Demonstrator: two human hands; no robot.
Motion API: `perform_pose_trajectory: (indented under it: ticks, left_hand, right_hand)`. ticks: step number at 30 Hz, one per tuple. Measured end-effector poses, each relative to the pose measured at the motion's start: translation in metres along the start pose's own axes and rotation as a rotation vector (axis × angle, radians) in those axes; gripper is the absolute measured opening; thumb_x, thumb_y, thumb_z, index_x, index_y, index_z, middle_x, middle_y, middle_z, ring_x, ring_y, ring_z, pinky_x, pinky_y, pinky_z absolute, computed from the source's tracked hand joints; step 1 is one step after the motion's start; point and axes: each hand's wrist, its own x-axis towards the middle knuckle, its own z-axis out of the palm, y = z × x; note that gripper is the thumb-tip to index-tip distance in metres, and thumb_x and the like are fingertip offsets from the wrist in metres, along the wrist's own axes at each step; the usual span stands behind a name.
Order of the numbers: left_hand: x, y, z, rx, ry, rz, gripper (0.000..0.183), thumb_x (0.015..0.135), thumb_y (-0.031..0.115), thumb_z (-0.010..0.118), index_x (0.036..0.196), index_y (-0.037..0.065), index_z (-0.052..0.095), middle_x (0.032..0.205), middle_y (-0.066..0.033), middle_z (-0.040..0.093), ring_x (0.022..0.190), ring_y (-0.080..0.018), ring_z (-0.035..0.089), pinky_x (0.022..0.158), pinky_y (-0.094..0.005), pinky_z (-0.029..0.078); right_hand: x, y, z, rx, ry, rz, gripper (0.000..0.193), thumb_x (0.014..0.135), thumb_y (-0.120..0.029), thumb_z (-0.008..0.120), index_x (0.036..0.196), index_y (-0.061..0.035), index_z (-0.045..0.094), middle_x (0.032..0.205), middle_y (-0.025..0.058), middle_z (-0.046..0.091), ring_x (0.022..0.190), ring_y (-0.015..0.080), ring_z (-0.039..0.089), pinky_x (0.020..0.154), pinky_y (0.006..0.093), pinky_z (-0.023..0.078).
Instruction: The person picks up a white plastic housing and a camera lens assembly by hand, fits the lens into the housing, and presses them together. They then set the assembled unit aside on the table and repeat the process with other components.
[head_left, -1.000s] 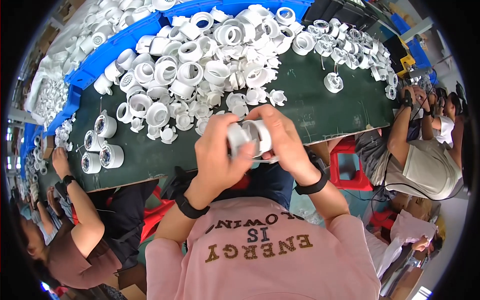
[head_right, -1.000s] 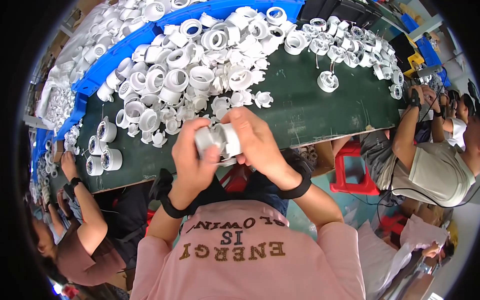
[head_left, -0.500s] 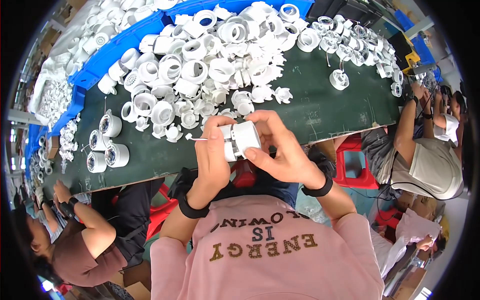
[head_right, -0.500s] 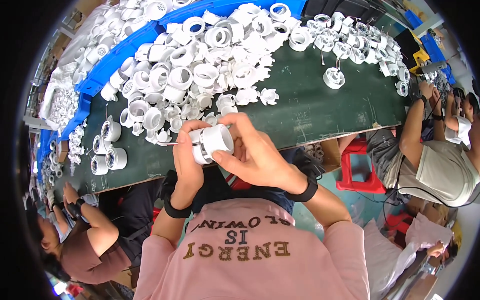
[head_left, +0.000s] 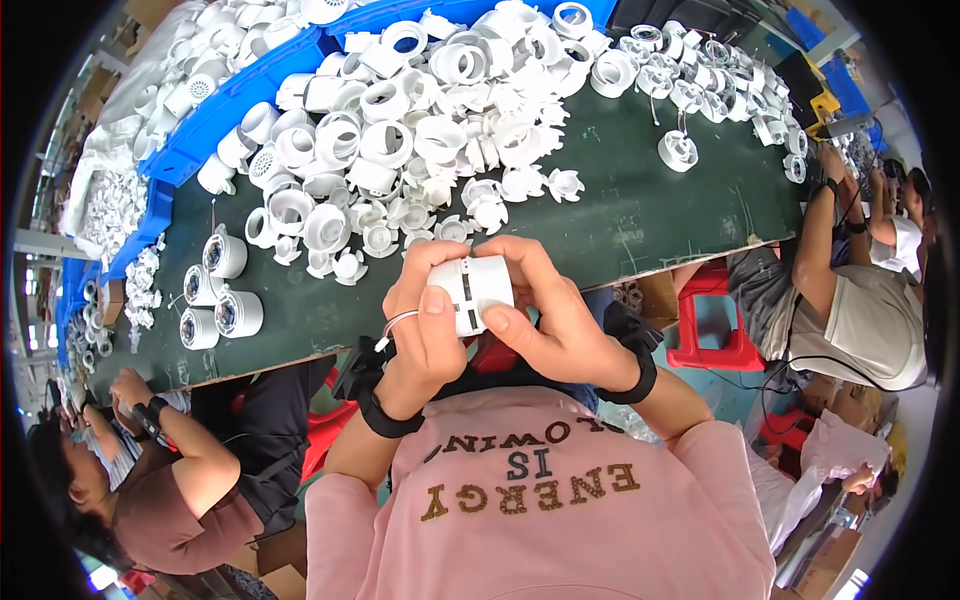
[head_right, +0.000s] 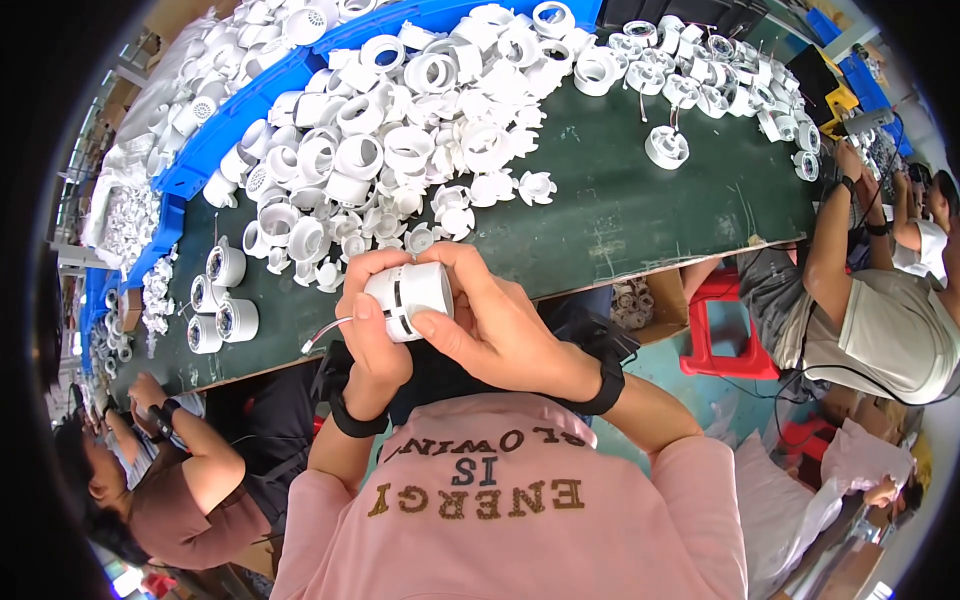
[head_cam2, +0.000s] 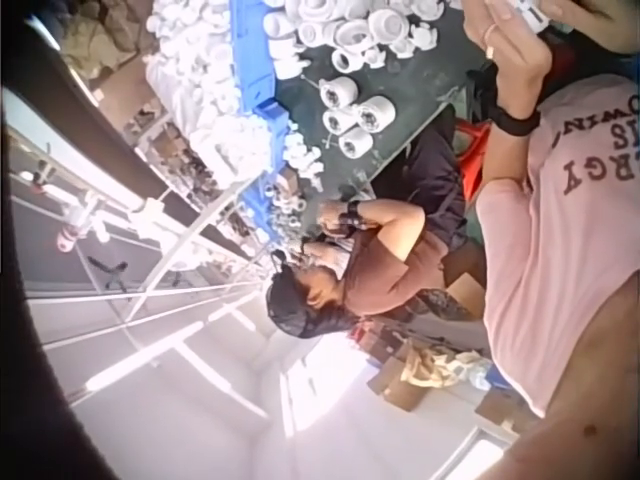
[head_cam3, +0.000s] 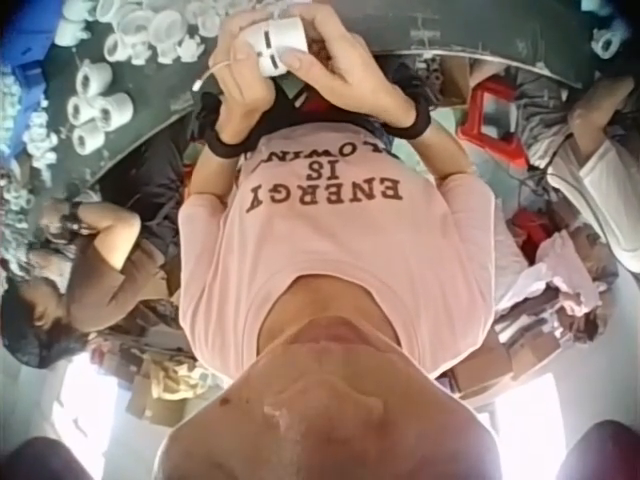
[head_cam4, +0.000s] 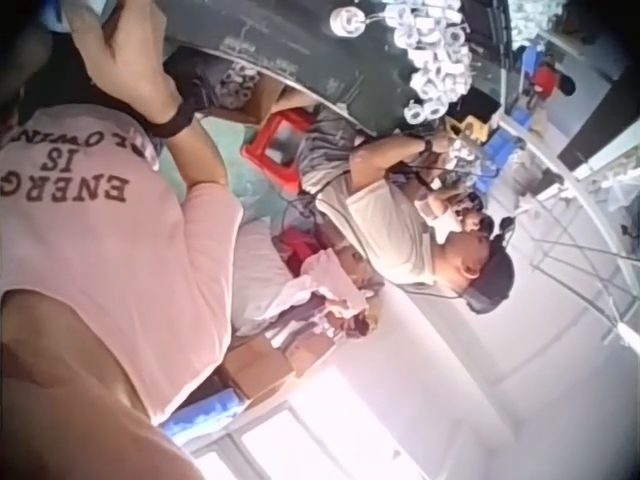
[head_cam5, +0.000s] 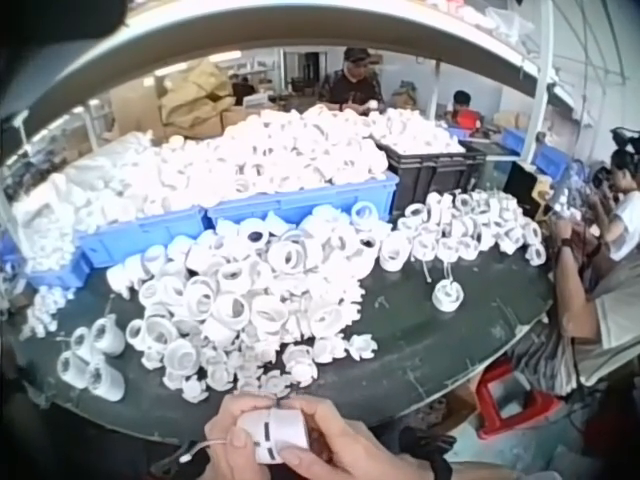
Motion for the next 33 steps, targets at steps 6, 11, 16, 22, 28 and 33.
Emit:
perform_pose_trajectory:
  ticks: [6, 11, 16, 22, 28, 33]
  left_hand:
    - [0.002, -0.004, 0.002, -0.087, 0.052, 0.073, 0.039, 0.09, 0.027, 0.035, 0.099, -0.006, 0.055, 0.08, -0.0175, 0.058, 0.064, -0.0244, 0.057, 0.057, -0.0329, 0.044]
    - [-0.004, 0.0, 0.0, -0.032, 0.05, 0.097, 0.04, 0.089, 0.028, 0.036, 0.099, -0.006, 0.055, 0.083, -0.0184, 0.059, 0.066, -0.0259, 0.058, 0.059, -0.0336, 0.045]
    - [-0.005, 0.002, -0.001, -0.024, 0.047, 0.083, 0.041, 0.089, 0.029, 0.036, 0.101, -0.006, 0.055, 0.084, -0.019, 0.059, 0.067, -0.027, 0.059, 0.06, -0.0338, 0.046]
    - [-0.008, 0.003, -0.003, -0.044, -0.011, 0.104, 0.042, 0.09, 0.03, 0.038, 0.103, -0.006, 0.054, 0.086, -0.0196, 0.06, 0.066, -0.0267, 0.059, 0.06, -0.0336, 0.047]
    - [-0.006, 0.007, -0.004, -0.099, 0.027, 0.135, 0.042, 0.09, 0.03, 0.04, 0.106, -0.006, 0.052, 0.091, -0.0211, 0.059, 0.074, -0.0254, 0.06, 0.065, -0.0341, 0.047]
    - [0.005, -0.015, -0.013, 0.032, -0.011, -0.064, 0.034, 0.096, 0.024, 0.037, 0.106, -0.005, 0.052, 0.097, -0.0184, 0.057, 0.081, -0.0244, 0.057, 0.069, -0.0345, 0.044]
  right_hand:
    - [-0.003, -0.006, 0.0, -0.165, 0.035, -0.087, 0.052, 0.092, -0.024, 0.059, 0.13, 0.0016, 0.033, 0.1, 0.0093, 0.06, 0.074, 0.0102, 0.051, 0.063, 0.0234, 0.042]
    - [-0.006, -0.01, -0.002, -0.153, -0.072, -0.002, 0.052, 0.093, -0.024, 0.057, 0.13, 0.0019, 0.032, 0.096, 0.0096, 0.058, 0.072, 0.0107, 0.051, 0.064, 0.0235, 0.043]
    - [-0.007, -0.007, 0.001, -0.129, -0.051, -0.022, 0.053, 0.093, -0.025, 0.057, 0.131, 0.002, 0.031, 0.099, 0.0115, 0.057, 0.077, 0.0125, 0.055, 0.066, 0.0259, 0.046]
    - [-0.01, -0.004, 0.005, -0.319, -0.03, -0.137, 0.057, 0.09, -0.022, 0.06, 0.132, 0.0017, 0.03, 0.102, 0.0164, 0.057, 0.078, 0.022, 0.06, 0.067, 0.0301, 0.049]
    - [-0.004, 0.001, 0.023, -0.312, 0.051, -0.286, 0.056, 0.089, -0.02, 0.057, 0.132, 0.0008, 0.029, 0.102, 0.0206, 0.058, 0.08, 0.0343, 0.061, 0.071, 0.038, 0.05]
    - [0.014, 0.008, 0.019, -0.334, 0.068, 0.041, 0.054, 0.091, -0.015, 0.054, 0.137, 0.0005, 0.03, 0.087, 0.0185, 0.062, 0.07, 0.0314, 0.063, 0.069, 0.0407, 0.049]
